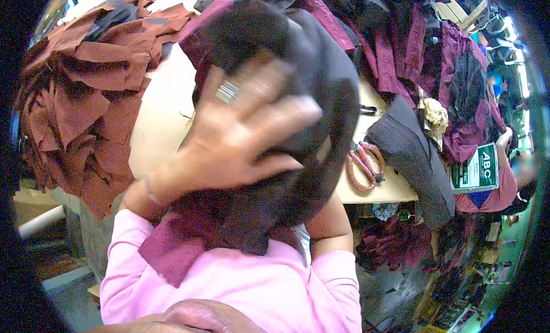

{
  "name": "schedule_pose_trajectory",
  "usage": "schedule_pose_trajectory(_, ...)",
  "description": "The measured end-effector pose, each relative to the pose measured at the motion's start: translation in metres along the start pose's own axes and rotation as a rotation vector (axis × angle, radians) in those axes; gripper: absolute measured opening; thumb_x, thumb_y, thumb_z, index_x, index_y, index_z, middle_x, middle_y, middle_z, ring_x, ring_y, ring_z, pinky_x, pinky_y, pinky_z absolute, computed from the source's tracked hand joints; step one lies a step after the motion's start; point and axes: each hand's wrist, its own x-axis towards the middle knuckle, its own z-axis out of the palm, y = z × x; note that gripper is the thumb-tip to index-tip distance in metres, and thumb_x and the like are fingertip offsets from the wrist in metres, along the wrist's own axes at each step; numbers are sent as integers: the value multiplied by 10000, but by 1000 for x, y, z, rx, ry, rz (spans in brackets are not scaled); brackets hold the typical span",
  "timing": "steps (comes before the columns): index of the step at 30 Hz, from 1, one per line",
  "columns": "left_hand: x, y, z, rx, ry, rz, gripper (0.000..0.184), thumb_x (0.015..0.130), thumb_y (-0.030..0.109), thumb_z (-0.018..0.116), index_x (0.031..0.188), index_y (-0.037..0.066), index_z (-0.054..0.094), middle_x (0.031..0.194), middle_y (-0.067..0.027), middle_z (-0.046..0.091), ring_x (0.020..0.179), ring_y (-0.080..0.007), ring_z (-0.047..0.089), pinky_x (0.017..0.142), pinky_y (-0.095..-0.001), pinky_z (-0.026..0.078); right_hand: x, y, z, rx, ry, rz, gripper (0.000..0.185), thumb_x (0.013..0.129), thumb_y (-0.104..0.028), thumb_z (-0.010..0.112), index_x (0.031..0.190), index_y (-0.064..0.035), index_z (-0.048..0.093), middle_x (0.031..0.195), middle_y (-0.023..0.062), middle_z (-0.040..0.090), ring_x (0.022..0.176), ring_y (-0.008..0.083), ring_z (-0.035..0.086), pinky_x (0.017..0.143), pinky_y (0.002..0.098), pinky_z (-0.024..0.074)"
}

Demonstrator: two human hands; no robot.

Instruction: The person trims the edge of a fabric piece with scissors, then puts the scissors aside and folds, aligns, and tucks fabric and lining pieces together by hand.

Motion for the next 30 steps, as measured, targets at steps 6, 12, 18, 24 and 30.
schedule_pose_trajectory(6, -19, 48, 71, -53, -239, 427, 307, 765, 159, 437, 963, -45, 553, 1060, -231, 538, 1021, -282, 526, 965, -475, 317, -74, -11, -12, 27, -11, 115, 263, 714, 70, 467, 940, 21, 592, 943, 140, 607, 885, 194, 583, 820, 276, 441)
schedule_pose_trajectory(12, -19, 46, 49, -343, 0, 455, 254, 749, 172, 515, 969, 61, 577, 1173, -144, 511, 1038, -265, 547, 776, -368, 491, -70, -6, -23, 64, 116, 140, 265, 715, 68, 468, 946, 22, 589, 953, 139, 605, 891, 193, 579, 823, 273, 437)
schedule_pose_trajectory(18, -19, 19, 24, 5, -23, -32, 517, 604, 260, 706, 1079, 115, 564, 1239, -115, 448, 1044, -307, 480, 854, -419, 407, -89, -3, -14, 70, 152, 191, 268, 715, 67, 470, 952, 23, 586, 963, 138, 603, 897, 191, 575, 825, 270, 433)
schedule_pose_trajectory(24, -25, -4, 33, -283, 180, 7, 686, 563, 56, 715, 1200, 98, 463, 1325, -248, 264, 1120, -396, 446, 842, -357, 480, -110, -4, -10, 80, 158, 234, 271, 715, 65, 471, 958, 23, 584, 972, 137, 601, 903, 189, 571, 828, 266, 430)
schedule_pose_trajectory(30, -19, -12, 10, -269, 94, -304, 702, 792, 295, 614, 1295, -51, 267, 1276, -300, 345, 1116, -419, 434, 899, -402, 405, -114, -3, -7, 86, 168, 254, 274, 716, 63, 472, 964, 24, 581, 982, 135, 599, 909, 187, 567, 830, 263, 426)
